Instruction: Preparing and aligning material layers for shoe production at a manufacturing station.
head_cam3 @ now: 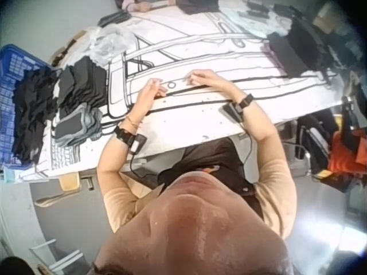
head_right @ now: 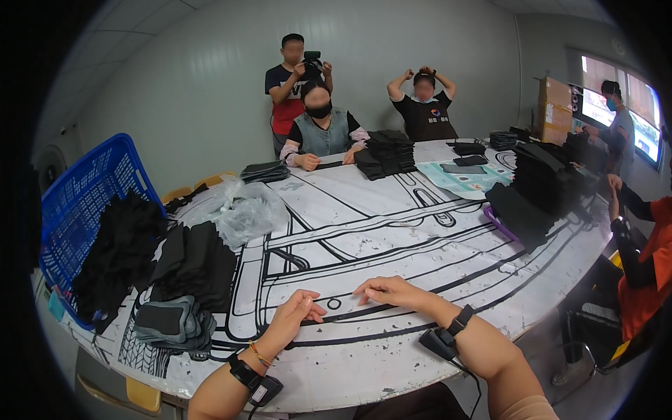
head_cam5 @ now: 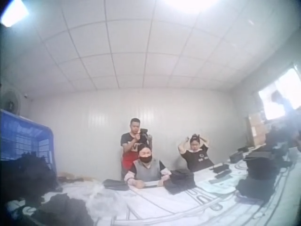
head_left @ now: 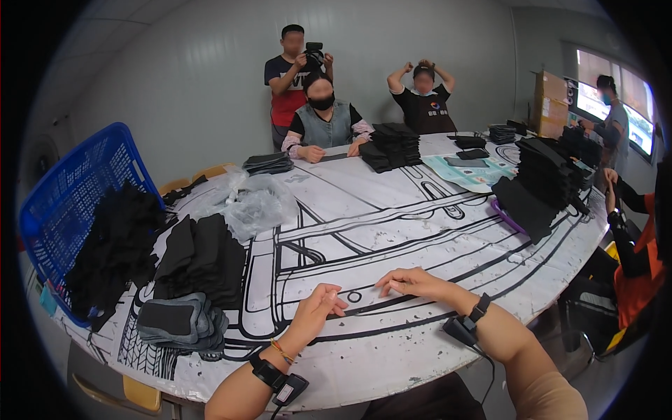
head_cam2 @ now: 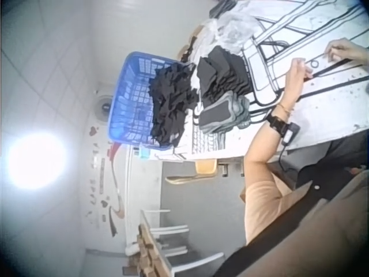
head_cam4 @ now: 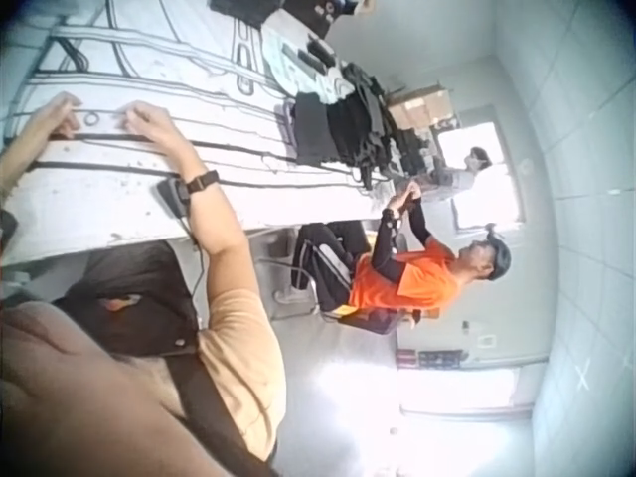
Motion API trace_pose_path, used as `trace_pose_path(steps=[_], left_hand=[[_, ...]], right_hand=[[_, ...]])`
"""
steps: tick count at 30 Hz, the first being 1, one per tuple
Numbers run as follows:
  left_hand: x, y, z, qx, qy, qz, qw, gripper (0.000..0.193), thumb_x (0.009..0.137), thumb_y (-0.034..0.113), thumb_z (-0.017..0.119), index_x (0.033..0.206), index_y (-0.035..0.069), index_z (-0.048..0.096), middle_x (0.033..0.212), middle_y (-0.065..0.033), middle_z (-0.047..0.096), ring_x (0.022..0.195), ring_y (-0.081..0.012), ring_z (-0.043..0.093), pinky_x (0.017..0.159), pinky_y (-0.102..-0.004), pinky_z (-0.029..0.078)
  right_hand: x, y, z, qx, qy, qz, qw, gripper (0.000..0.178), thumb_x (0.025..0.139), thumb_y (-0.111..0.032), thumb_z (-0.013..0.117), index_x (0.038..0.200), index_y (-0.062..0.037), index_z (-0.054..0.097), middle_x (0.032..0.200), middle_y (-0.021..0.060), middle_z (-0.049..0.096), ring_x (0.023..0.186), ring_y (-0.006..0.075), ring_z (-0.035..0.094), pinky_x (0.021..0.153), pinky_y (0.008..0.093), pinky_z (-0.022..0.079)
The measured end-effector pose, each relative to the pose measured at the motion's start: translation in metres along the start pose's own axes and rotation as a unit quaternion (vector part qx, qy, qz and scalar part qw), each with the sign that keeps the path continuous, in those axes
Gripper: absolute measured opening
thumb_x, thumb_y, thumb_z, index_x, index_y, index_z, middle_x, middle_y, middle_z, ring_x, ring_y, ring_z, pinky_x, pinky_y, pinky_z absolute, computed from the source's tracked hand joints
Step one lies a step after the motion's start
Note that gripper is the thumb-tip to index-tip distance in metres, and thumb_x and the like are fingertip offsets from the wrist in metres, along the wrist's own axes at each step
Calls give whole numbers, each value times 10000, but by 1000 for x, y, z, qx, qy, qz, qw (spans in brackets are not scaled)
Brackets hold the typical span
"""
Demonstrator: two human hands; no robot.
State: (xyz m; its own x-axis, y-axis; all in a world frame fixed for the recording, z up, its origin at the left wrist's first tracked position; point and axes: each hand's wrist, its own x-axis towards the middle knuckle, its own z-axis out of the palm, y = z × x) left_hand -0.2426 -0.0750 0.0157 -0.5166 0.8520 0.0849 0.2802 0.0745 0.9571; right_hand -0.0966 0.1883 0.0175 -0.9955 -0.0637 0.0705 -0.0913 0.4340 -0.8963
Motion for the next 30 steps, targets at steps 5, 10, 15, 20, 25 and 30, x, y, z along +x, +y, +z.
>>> trace_pose_path(steps=[5,10,15,20,25,30], left_hand=[[-4,-3,0,3,-2,2,1000,396,1070,342,377,1239,8,507,1023,-114,681,901,-137,646,875,-273,483],[-3,-3,1,12,-1,0,1000,392,1067,331,388,1242,1,505,1019,-114,681,896,-136,646,871,-271,492],[-2,-2,0,31,-2,24,999,363,1063,301,412,1236,-2,510,1000,-109,685,880,-129,648,844,-261,501],[-2,-2,1,34,-2,20,999,294,1044,226,472,1229,1,513,993,-101,695,870,-115,653,823,-243,502],[-3,-4,2,25,0,22,999,270,1027,185,508,1224,1,513,979,-94,702,861,-110,658,820,-236,499],[-2,-1,3,34,2,21,999,271,1028,187,506,1226,3,514,969,-93,702,867,-115,661,824,-240,499]], right_hand=[[-1,2,4,-7,-3,-6,1000,461,1011,-466,482,1260,-112,641,1090,46,678,1063,172,574,956,326,413],[-4,3,6,-9,8,-23,1000,451,1008,-480,485,1243,-134,653,1053,41,673,1014,151,580,897,299,439],[-1,4,4,-40,10,-28,999,458,1006,-500,477,1241,-151,656,1056,44,677,1005,161,587,883,303,449],[-2,0,4,-39,8,-19,999,470,1001,-512,478,1241,-149,655,1058,44,677,1006,162,588,876,301,452],[-2,4,5,-33,7,-19,999,472,1002,-508,478,1244,-142,653,1058,45,678,1004,161,586,875,302,452],[-3,2,5,-38,5,-23,999,451,1014,-482,468,1247,-143,652,1053,42,680,1007,159,577,886,302,447]])
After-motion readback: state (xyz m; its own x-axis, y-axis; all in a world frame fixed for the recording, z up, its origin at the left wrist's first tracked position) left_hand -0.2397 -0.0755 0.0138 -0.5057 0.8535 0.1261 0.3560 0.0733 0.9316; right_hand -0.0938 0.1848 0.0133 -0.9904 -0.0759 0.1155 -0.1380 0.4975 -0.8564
